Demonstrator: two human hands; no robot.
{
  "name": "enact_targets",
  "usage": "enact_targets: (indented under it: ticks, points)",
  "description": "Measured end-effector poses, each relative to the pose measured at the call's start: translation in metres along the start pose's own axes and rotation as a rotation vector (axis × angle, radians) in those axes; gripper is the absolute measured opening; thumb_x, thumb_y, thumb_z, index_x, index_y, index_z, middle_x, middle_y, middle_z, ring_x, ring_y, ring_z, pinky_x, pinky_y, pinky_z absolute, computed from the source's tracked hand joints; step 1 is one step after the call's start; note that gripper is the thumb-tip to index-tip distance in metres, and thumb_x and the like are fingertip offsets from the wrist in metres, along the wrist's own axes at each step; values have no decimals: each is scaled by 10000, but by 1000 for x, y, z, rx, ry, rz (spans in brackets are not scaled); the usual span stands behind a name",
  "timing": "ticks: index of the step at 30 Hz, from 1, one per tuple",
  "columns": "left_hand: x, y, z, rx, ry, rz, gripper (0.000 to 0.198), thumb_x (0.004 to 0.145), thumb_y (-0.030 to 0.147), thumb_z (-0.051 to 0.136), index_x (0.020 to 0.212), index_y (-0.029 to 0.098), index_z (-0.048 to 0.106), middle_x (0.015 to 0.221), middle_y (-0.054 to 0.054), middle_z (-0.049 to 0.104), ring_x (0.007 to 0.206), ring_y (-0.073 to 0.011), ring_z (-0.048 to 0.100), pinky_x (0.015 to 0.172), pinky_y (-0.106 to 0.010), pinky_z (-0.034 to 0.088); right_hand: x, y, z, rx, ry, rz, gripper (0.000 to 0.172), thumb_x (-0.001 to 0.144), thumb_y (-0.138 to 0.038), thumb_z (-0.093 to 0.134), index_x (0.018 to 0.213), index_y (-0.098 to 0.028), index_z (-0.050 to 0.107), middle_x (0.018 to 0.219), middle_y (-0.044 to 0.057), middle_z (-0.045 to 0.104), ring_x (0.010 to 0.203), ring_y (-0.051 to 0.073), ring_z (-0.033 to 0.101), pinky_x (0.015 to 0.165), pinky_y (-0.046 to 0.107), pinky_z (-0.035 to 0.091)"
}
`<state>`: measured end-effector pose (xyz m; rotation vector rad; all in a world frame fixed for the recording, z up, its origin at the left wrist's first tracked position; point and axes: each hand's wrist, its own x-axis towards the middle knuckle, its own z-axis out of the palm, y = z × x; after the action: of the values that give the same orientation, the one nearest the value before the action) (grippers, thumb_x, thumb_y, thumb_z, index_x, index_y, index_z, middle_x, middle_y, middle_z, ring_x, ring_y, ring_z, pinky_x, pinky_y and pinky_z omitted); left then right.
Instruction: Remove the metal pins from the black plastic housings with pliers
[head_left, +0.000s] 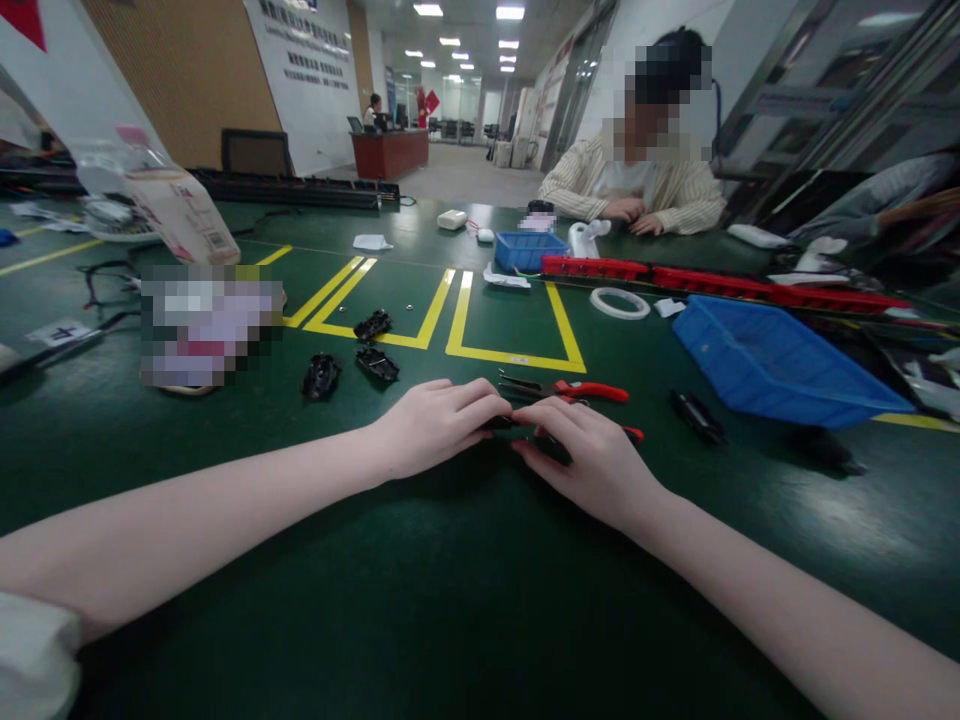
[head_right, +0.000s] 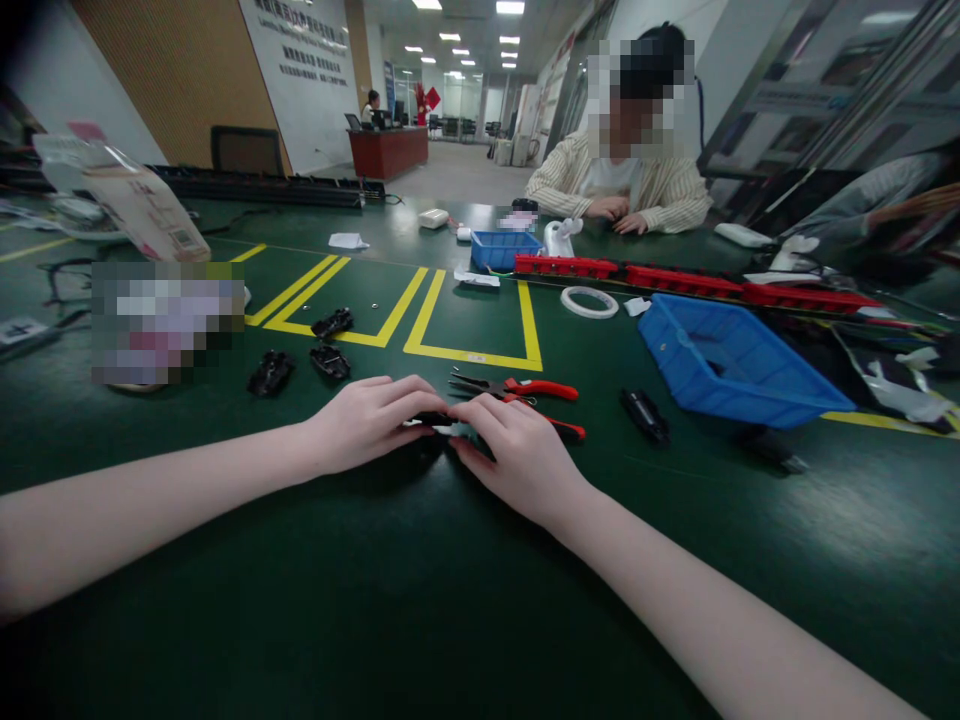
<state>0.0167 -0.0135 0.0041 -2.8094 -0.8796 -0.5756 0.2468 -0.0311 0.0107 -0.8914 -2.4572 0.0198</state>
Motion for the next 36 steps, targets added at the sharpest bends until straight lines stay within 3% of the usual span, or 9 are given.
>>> enact_targets:
  ticks: [5,9,13,16,20,23,27,31,36]
  points:
    - [1,2,-3,130,-25,163,264,995,160,340,1177,173,531,1160,-108,593,847,-172,623,695,-284,494,0,-2,2,-65,-36,0,115,871,-244,566,969,-194,599,962,82,692,886,231,656,764,380,528]
    - [2,3,-5,229,-40,258,299,985,106,329,1162,158,564,1186,-130,607,862,-184,623,693,-292,490,1,-1,2,-69,-91,20,93,881,-262,551,913,-193,605,933,81,682,853,224,628,759,377,513]
    - [2,-1,-3,160,-106,242,287,955,93,402,1177,149,576,1219,-121,603,926,-200,634,730,-300,513,0,0,0,-57,-133,36,144,890,-298,550,942,-186,624,941,80,674,872,224,612,788,392,500]
    - [1,-6,-1,-51,-111,118,324,920,90,464,1219,167,560,1235,-101,589,983,-200,638,791,-308,535,0,0,0,-44,-149,41,164,893,-313,550,955,-187,635,963,81,675,909,229,612,819,406,490]
    - [1,-13,0,-399,54,-122,279,867,74,525,1111,170,621,1116,-65,634,1005,-177,639,848,-302,542,-1,1,0,-29,-139,62,186,898,-316,548,998,-187,636,990,88,679,938,241,614,846,424,483]
    - [3,-17,0,-638,191,-332,149,890,163,555,1013,146,637,1004,-62,660,860,-157,676,743,-283,569,2,1,2,9,-135,72,225,908,-304,544,1077,-190,638,1035,90,668,969,238,605,860,420,481]
    - [6,-20,1,-920,238,-593,213,889,241,582,1075,136,567,901,-43,662,629,-116,677,587,-233,558,9,-3,7,22,-171,57,180,930,-262,514,1010,-205,664,1008,74,652,945,224,592,845,409,467]
    - [8,-20,2,-1009,226,-688,234,864,192,583,1092,147,551,704,27,600,512,-81,601,507,-185,485,15,-9,10,-59,-193,21,183,946,-204,457,903,-175,632,979,85,651,905,214,588,826,389,449]
    - [9,-14,1,-1035,190,-720,198,849,201,583,1042,156,579,725,29,568,523,-61,507,481,-170,403,16,-7,2,-58,-129,39,168,950,-145,400,916,-164,564,917,88,647,864,206,590,821,384,457]
